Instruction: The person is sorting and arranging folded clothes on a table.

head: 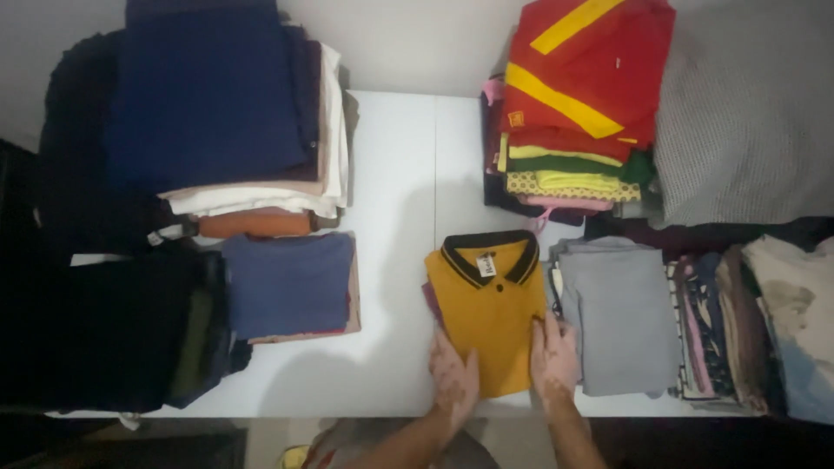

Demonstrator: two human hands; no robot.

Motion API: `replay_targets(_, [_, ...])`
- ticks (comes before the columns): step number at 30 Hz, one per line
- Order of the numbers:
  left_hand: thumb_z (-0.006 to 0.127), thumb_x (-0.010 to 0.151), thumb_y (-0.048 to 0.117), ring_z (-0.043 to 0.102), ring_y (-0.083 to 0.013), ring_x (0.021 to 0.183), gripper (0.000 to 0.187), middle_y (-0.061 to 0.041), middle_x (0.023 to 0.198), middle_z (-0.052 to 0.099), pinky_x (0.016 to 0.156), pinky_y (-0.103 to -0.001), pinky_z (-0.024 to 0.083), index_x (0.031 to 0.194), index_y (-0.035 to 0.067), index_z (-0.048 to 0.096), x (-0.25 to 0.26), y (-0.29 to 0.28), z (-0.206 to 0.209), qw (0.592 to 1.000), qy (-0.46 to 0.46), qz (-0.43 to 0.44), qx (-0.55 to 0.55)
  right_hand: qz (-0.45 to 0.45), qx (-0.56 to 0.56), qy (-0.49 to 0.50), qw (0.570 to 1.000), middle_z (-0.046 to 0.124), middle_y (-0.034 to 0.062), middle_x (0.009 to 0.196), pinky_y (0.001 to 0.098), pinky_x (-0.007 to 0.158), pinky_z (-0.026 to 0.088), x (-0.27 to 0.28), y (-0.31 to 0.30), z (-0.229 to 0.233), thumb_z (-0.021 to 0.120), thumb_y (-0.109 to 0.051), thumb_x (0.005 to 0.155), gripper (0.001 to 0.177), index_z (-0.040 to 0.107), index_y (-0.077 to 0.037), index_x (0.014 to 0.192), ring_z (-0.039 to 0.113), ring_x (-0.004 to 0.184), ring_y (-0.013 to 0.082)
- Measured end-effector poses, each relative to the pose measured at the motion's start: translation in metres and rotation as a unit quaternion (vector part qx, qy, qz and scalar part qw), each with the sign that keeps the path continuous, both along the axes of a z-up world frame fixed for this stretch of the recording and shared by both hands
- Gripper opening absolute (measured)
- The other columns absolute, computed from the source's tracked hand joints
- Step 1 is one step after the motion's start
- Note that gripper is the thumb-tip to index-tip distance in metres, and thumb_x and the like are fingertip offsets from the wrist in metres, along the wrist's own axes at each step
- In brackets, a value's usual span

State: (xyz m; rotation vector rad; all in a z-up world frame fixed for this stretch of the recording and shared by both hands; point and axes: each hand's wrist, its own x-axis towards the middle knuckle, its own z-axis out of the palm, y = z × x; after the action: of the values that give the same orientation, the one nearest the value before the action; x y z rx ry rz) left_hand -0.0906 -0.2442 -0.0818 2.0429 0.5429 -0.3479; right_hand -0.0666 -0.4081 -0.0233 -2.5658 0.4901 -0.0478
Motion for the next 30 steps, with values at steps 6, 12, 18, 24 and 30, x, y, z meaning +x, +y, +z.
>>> replay_targets(6, [0.065, 0.095, 0.036, 0.049, -0.0365, 0.136, 0.089, -0.022, 0.149, 0.048, 0.120, -0.044, 0.038, 0.163, 0.009, 0.013, 0.081, 0.036, 0.016, 0.997, -0.040, 0.043, -0.042, 0.035, 0.097, -0.015, 0.995, 0.060, 0.0205, 0.135, 0.0430, 0.102, 0.046, 0.004, -0.021, -0.053, 0.055, -0.034, 0.102, 0.048, 0.057, -0.007, 0.142, 0.057, 0.124, 0.0422])
replay_targets(12, [0.063, 0.099, 0.029, 0.044, -0.0422, 0.139, 0.082, -0.026, 0.152, 0.044, 0.118, -0.048, 0.032, 0.163, 0.016, 0.014, 0.129, 0.097, 0.036, 0.990, -0.110, -0.081, -0.035, 0.150, 0.678, -0.200, 0.691, 0.053, 0.0121, 0.146, 0.0327, 0.117, 0.037, 0.029, 0.008, -0.113, 0.079, -0.053, 0.084, 0.086, 0.049, -0.003, 0.146, 0.049, 0.137, 0.0256])
replay_targets(18, [0.058, 0.099, 0.031, 0.048, -0.0389, 0.138, 0.083, -0.025, 0.152, 0.044, 0.120, -0.042, 0.038, 0.167, 0.016, 0.012, 0.136, 0.156, 0.078, 0.984, -0.167, 0.004, 0.056, 0.062, 0.226, -0.062, 0.970, 0.070, 0.0134, 0.134, 0.0371, 0.105, 0.050, 0.074, 0.116, -0.040, 0.052, -0.029, 0.107, 0.036, 0.063, -0.014, 0.137, 0.068, 0.124, 0.0328])
replay_targets(24, [0.059, 0.093, 0.044, 0.021, -0.0392, 0.154, 0.073, -0.012, 0.169, 0.020, 0.124, -0.053, 0.020, 0.158, 0.021, 0.034, 0.100, 0.121, 0.089, 0.862, -0.279, -0.272, 0.325, 0.007, 0.180, 0.091, 0.979, 0.064, 0.0073, 0.136, 0.0372, 0.101, 0.053, 0.040, 0.086, 0.040, 0.062, -0.032, 0.093, 0.056, 0.051, -0.023, 0.147, 0.071, 0.107, 0.0289])
replay_targets(30, [0.054, 0.096, 0.048, 0.019, -0.0367, 0.152, 0.064, -0.006, 0.168, 0.020, 0.119, -0.063, 0.016, 0.154, 0.023, 0.044, 0.083, 0.103, 0.071, 0.850, -0.300, -0.288, 0.325, 0.015, -0.211, -0.124, 0.969, 0.051, 0.0283, 0.147, 0.0576, 0.114, 0.025, -0.003, -0.037, 0.065, 0.074, -0.040, 0.079, 0.077, 0.053, 0.002, 0.140, 0.038, 0.140, 0.0462])
